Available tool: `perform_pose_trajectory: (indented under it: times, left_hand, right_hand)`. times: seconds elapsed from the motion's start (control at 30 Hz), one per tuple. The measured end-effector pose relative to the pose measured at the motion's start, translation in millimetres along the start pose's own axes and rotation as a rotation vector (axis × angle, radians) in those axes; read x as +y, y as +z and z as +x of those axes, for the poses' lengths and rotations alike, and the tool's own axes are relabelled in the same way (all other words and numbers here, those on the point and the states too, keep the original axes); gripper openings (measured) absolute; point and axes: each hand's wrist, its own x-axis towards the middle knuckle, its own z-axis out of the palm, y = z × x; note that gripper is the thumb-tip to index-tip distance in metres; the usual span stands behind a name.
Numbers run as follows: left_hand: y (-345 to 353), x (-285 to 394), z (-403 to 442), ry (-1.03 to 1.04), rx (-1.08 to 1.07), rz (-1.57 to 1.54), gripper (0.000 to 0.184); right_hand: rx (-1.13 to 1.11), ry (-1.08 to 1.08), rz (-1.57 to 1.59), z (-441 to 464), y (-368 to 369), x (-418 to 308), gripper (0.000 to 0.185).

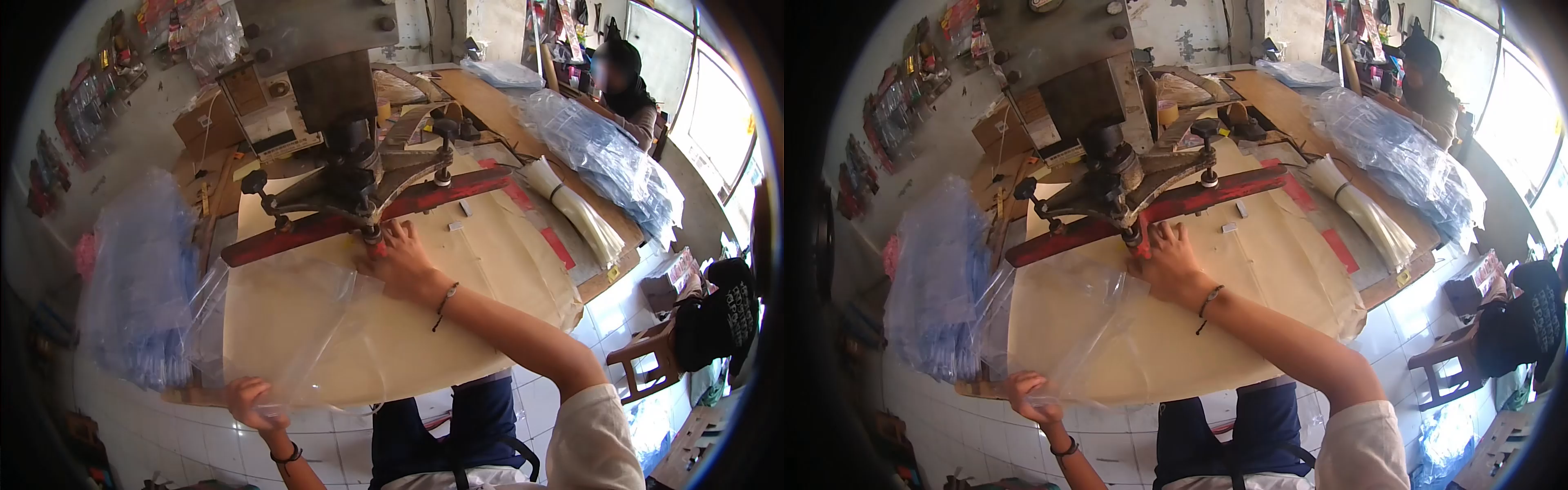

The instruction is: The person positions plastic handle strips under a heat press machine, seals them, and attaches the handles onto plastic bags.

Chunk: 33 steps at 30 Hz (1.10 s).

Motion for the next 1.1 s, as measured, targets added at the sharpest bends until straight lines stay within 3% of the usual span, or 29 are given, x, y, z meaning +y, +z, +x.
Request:
perform_pose_trajectory:
  times: [0.37,0.6,0.7,1.1]
  left_hand:
    - [5.5,-12.7,-10.5,0.113,0.084,-0.028,0.073]
    - [3.3,-11.7,-11.4,0.050,0.082,-0.019,0.075]
    - [1.7,-10.8,-11.9,0.023,0.072,-0.011,0.075]
    - [2.8,-10.3,-11.6,0.015,0.067,-0.003,0.076]
  right_hand:
    - [-0.065,0.043,-0.009,2.6,-1.5,-3.0,0.064]
    - [0.002,0.081,0.129,6.5,3.0,0.2,0.061]
    - [0.089,0.034,-0.032,1.9,7.1,-1.1,0.057]
    - [0.182,0.046,-0.008,5.0,16.3,-1.3,0.057]
